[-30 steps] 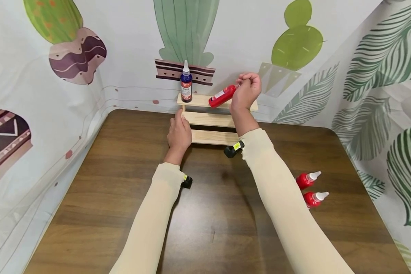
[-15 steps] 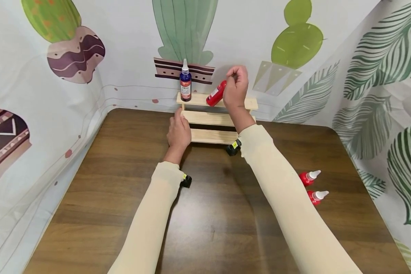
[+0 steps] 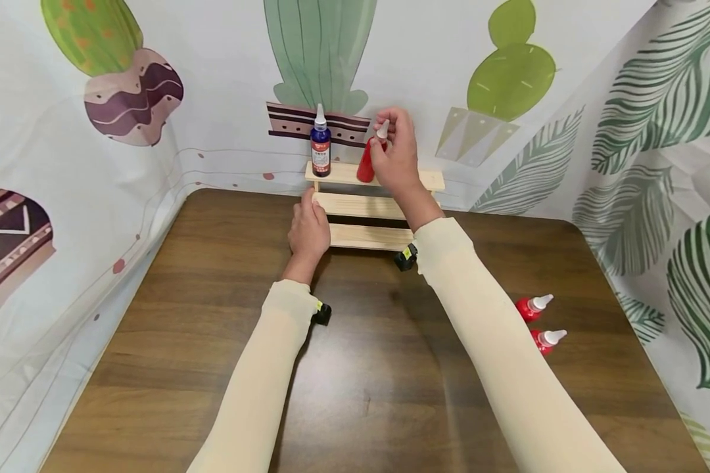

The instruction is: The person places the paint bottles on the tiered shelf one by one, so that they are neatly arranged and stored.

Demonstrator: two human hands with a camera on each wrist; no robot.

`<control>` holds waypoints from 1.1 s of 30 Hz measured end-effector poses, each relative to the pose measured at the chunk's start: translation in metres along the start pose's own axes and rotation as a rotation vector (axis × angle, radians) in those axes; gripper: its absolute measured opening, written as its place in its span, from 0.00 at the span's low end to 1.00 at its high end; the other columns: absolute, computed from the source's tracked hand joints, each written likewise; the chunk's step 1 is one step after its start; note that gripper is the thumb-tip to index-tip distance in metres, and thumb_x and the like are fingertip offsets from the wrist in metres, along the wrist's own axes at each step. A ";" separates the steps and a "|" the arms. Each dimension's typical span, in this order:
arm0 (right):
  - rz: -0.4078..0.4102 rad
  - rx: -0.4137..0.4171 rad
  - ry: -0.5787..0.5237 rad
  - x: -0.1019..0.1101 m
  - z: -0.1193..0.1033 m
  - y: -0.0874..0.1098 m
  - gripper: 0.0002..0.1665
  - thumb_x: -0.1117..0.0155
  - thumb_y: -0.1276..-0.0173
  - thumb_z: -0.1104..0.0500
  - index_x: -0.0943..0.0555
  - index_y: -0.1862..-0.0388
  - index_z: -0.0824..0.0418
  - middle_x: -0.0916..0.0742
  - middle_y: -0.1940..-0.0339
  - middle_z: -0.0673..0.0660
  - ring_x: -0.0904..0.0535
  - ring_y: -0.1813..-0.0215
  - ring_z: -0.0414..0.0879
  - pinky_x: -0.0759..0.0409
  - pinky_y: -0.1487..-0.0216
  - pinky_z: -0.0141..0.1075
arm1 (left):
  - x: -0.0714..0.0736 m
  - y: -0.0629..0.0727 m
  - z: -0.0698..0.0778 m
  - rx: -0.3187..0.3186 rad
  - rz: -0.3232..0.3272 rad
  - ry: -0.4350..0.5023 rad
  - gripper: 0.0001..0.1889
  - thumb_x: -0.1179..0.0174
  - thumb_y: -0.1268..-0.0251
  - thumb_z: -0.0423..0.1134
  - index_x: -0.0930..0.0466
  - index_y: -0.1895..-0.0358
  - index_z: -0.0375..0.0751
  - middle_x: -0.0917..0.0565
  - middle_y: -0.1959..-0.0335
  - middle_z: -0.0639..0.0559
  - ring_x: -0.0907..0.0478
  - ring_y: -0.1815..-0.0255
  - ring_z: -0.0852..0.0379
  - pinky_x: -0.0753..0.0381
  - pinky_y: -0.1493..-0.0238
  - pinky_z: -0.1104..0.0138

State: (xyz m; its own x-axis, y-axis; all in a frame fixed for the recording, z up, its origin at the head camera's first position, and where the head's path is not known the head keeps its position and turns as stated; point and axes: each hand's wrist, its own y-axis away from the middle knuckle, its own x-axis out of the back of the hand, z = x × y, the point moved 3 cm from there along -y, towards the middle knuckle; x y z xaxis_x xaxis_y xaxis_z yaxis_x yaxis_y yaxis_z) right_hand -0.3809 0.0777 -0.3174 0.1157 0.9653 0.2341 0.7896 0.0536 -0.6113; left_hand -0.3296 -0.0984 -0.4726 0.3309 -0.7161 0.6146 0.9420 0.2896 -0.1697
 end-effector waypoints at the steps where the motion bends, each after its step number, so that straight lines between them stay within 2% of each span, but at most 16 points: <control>1: -0.008 -0.020 -0.027 -0.001 0.000 0.000 0.20 0.46 0.28 0.77 0.29 0.38 0.72 0.23 0.43 0.67 0.24 0.46 0.52 0.25 0.43 0.30 | 0.000 0.000 0.000 0.002 -0.001 -0.001 0.27 0.72 0.13 0.53 0.43 0.18 0.62 0.23 0.39 0.36 0.19 0.44 0.32 0.20 0.52 0.35; 5: -0.026 -0.059 -0.075 -0.001 0.000 -0.002 0.23 0.42 0.27 0.76 0.31 0.35 0.70 0.21 0.41 0.66 0.22 0.40 0.57 0.22 0.32 0.34 | 0.000 0.000 0.000 0.008 -0.002 -0.001 0.27 0.72 0.13 0.53 0.43 0.18 0.62 0.24 0.39 0.36 0.19 0.44 0.33 0.20 0.52 0.35; 11: -0.030 -0.053 -0.047 0.003 -0.001 0.000 0.23 0.38 0.27 0.75 0.29 0.36 0.68 0.18 0.44 0.64 0.19 0.42 0.53 0.20 0.31 0.36 | -0.001 0.000 0.000 0.008 -0.005 -0.002 0.27 0.72 0.13 0.54 0.43 0.18 0.63 0.24 0.38 0.36 0.20 0.44 0.32 0.21 0.52 0.35; 18: -0.024 -0.161 0.012 0.006 0.003 -0.001 0.23 0.28 0.29 0.66 0.21 0.37 0.63 0.10 0.39 0.57 0.15 0.38 0.47 0.20 0.31 0.39 | 0.000 0.001 0.000 0.009 -0.011 -0.003 0.27 0.72 0.13 0.54 0.44 0.18 0.63 0.24 0.37 0.37 0.20 0.44 0.32 0.20 0.52 0.35; 22: -0.039 -0.163 0.033 0.006 0.005 -0.002 0.22 0.28 0.28 0.66 0.21 0.38 0.65 0.11 0.40 0.59 0.15 0.39 0.50 0.20 0.30 0.40 | 0.000 0.001 -0.001 0.014 -0.013 -0.004 0.27 0.72 0.13 0.54 0.44 0.18 0.63 0.24 0.37 0.37 0.20 0.43 0.33 0.20 0.51 0.35; 26: -0.046 -0.155 0.009 0.003 0.005 -0.002 0.22 0.29 0.28 0.66 0.21 0.38 0.67 0.11 0.40 0.61 0.15 0.40 0.53 0.20 0.31 0.41 | 0.000 0.001 -0.001 0.014 -0.007 -0.005 0.27 0.72 0.13 0.53 0.44 0.18 0.64 0.24 0.37 0.37 0.20 0.43 0.33 0.20 0.51 0.35; 33: -0.028 -0.184 -0.009 -0.003 0.005 -0.001 0.24 0.28 0.29 0.63 0.21 0.36 0.64 0.11 0.39 0.60 0.16 0.40 0.50 0.20 0.30 0.40 | 0.001 0.002 0.000 0.014 -0.005 -0.003 0.27 0.71 0.13 0.53 0.43 0.18 0.63 0.24 0.37 0.37 0.19 0.43 0.32 0.20 0.50 0.35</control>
State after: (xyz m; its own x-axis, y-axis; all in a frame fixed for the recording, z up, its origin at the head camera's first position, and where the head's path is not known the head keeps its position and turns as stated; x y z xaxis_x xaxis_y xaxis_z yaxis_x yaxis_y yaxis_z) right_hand -0.3855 0.0761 -0.3210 0.0878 0.9663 0.2420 0.8894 0.0334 -0.4558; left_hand -0.3278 -0.0984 -0.4719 0.3256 -0.7159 0.6176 0.9429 0.2947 -0.1556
